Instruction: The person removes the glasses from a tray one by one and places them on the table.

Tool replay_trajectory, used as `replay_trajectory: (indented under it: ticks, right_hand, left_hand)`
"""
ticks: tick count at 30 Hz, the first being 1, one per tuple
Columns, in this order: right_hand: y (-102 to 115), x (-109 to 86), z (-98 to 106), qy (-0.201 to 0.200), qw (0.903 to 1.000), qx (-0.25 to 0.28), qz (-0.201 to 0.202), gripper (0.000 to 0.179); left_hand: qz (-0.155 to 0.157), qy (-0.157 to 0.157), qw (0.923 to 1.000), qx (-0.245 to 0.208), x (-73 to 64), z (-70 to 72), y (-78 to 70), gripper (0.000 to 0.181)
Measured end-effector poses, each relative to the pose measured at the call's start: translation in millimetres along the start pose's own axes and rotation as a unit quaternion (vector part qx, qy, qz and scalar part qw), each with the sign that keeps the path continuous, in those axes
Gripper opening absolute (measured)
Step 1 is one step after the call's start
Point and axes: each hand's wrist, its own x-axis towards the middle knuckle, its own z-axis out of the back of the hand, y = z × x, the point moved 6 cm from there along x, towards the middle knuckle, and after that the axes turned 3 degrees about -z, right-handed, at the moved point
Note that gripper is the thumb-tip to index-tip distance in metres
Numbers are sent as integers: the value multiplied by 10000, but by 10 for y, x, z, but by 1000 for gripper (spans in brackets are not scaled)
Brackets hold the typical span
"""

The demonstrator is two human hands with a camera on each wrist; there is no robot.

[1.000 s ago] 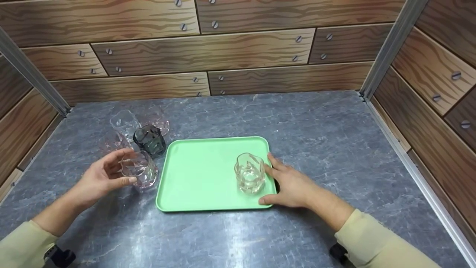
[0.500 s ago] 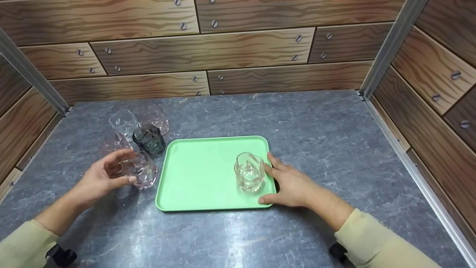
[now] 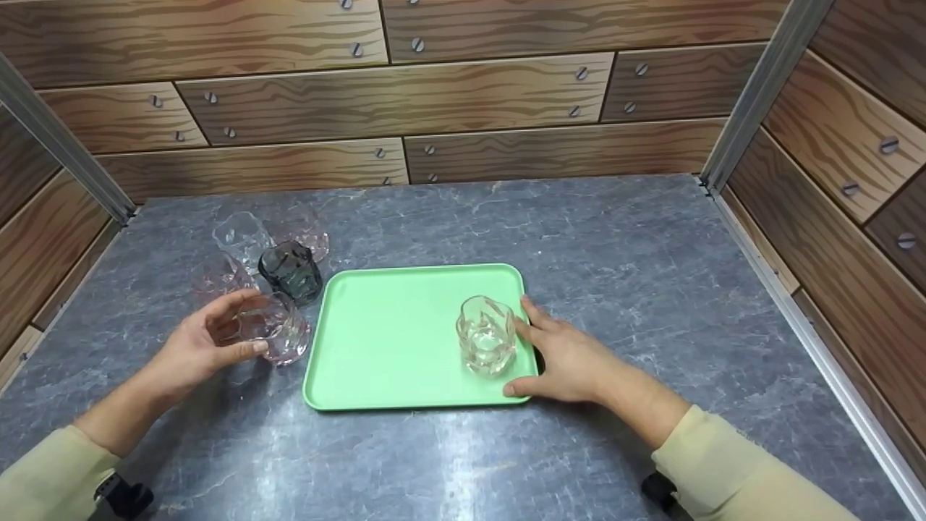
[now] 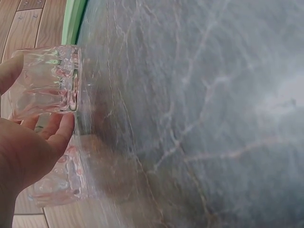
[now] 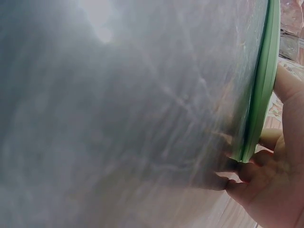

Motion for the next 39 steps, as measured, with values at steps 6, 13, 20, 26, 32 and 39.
replay_trajectory:
  ticks: [6, 13, 20, 26, 32, 39]
  right_hand:
    - [-2, -5, -2, -5, 10000, -10, -3, 110]
    - [0, -6, 1, 62, 10000, -39, -22, 110]
    - [1, 5, -11, 139, 9999, -45, -62, 111]
    - [0, 1, -3, 144, 9999, -2, -93, 111]
    - [-1, -3, -2, 111, 9999, -9, -80, 111]
    - [-1, 0, -5, 120, 9999, -28, -79, 112]
  left_hand:
    - [-7, 23, 9999, -164, -4, -5, 16, 83]
    - [-86, 64, 9995, -287, -15, -18, 0, 83]
    - [27, 104, 9987, -502, -27, -19, 20, 88]
    - [112, 135, 9990, -413, -55, -9, 15, 100]
    - [108, 38, 9996, 240, -152, 71, -111, 103]
    - [-517, -135, 9944, 912, -220, 153, -435, 100]
